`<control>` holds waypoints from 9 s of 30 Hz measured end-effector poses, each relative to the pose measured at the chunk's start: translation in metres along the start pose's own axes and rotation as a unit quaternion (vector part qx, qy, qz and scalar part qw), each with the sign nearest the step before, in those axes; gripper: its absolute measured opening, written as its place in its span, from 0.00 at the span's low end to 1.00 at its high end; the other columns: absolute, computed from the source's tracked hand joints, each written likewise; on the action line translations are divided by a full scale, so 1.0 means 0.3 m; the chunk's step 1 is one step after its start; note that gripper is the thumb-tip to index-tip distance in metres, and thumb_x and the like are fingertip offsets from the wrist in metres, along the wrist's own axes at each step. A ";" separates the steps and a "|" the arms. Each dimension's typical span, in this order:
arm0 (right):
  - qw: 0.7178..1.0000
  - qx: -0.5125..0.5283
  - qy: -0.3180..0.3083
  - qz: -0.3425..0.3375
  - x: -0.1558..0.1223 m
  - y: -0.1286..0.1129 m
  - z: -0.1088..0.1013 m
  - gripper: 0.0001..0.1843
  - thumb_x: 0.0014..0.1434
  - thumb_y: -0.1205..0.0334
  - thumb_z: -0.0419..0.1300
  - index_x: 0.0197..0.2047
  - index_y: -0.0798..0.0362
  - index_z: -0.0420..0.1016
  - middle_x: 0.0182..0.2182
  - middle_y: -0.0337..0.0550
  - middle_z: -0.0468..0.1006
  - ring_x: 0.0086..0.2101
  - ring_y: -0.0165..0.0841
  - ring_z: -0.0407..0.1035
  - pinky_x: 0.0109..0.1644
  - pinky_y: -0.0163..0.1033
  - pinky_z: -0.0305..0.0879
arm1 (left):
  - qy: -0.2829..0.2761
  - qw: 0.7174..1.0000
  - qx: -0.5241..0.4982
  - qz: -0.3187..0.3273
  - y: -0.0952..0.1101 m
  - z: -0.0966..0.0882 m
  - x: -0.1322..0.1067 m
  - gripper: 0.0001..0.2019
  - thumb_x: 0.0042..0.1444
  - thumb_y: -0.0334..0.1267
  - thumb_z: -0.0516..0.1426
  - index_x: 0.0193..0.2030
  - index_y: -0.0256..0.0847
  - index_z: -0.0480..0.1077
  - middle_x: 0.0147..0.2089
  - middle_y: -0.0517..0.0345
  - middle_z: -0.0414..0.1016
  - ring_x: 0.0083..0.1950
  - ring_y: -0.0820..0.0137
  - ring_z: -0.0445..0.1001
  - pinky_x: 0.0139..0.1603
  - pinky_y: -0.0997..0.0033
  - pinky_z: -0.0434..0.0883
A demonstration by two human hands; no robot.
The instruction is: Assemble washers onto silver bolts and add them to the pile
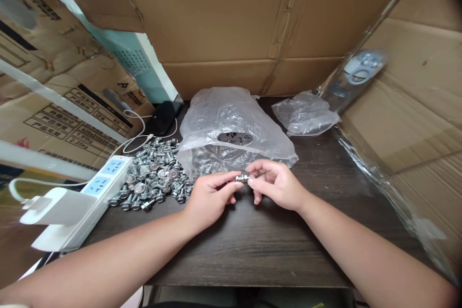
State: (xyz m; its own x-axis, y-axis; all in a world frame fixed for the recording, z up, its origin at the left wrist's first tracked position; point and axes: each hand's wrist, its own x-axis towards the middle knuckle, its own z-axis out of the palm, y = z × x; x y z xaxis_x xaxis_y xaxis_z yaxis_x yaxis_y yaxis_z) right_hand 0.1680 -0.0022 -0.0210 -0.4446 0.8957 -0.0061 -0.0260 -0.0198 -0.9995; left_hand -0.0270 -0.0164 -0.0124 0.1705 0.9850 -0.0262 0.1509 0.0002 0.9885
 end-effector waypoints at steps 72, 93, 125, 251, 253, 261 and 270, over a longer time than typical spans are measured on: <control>0.951 -0.279 0.030 -0.128 -0.004 -0.003 0.009 0.08 0.63 0.59 0.59 0.37 0.55 0.74 0.25 0.38 0.72 0.24 0.26 0.63 0.28 0.33 0.60 | -0.019 0.999 0.003 -0.028 -0.002 -0.003 0.001 0.13 0.50 0.36 0.64 0.43 0.39 0.81 0.22 0.59 0.75 0.21 0.77 0.67 0.25 0.77 0.68; 0.947 -0.290 0.003 -0.135 0.001 -0.014 0.008 0.07 0.66 0.64 0.54 0.36 0.53 0.72 0.31 0.40 0.74 0.31 0.30 0.67 0.38 0.35 0.64 | -0.037 0.999 0.013 -0.018 -0.008 -0.006 -0.001 0.13 0.51 0.38 0.63 0.44 0.41 0.81 0.25 0.58 0.77 0.23 0.75 0.68 0.25 0.76 0.69; 0.980 -0.177 0.031 -0.084 -0.002 0.008 0.008 0.10 0.64 0.58 0.59 0.45 0.54 0.72 0.30 0.41 0.73 0.25 0.28 0.68 0.29 0.34 0.67 | -0.021 0.997 -0.017 -0.076 0.007 -0.010 0.004 0.15 0.49 0.40 0.64 0.44 0.38 0.81 0.23 0.58 0.75 0.22 0.76 0.67 0.24 0.77 0.67; 0.970 -0.222 -0.017 -0.094 -0.003 -0.011 0.012 0.19 0.71 0.57 0.48 0.29 0.54 0.68 0.22 0.36 0.68 0.25 0.28 0.65 0.35 0.34 0.65 | -0.033 0.999 0.004 -0.024 0.017 -0.007 0.003 0.12 0.51 0.38 0.64 0.42 0.39 0.81 0.26 0.58 0.77 0.23 0.76 0.67 0.25 0.77 0.68; 0.975 -0.203 -0.005 -0.085 -0.004 -0.006 0.010 0.14 0.70 0.56 0.50 0.36 0.54 0.71 0.24 0.37 0.70 0.24 0.28 0.65 0.33 0.34 0.65 | -0.028 0.999 -0.010 -0.035 0.023 -0.007 0.004 0.12 0.50 0.38 0.64 0.41 0.39 0.82 0.24 0.59 0.76 0.22 0.76 0.66 0.24 0.77 0.67; 0.974 -0.200 0.005 -0.110 -0.008 0.007 0.014 0.04 0.65 0.63 0.57 0.41 0.53 0.72 0.33 0.41 0.74 0.27 0.27 0.68 0.31 0.32 0.66 | -0.040 0.998 -0.033 -0.039 0.027 -0.008 0.002 0.11 0.51 0.37 0.64 0.42 0.40 0.82 0.23 0.62 0.74 0.22 0.79 0.65 0.25 0.80 0.66; 0.956 -0.255 0.002 -0.148 -0.005 -0.015 0.021 0.08 0.67 0.64 0.54 0.37 0.54 0.72 0.31 0.40 0.74 0.27 0.27 0.67 0.35 0.34 0.65 | -0.034 0.998 -0.028 -0.036 0.013 -0.004 0.003 0.11 0.49 0.37 0.65 0.40 0.38 0.81 0.23 0.61 0.74 0.22 0.78 0.66 0.24 0.79 0.67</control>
State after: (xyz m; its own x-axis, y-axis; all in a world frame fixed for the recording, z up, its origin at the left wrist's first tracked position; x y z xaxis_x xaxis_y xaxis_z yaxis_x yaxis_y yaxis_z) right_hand 0.1632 -0.0063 -0.0164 -0.4809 0.8307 0.2804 0.2895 0.4524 -0.8435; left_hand -0.0275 -0.0153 -0.0084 0.2282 0.9679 -0.1050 0.1112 0.0812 0.9905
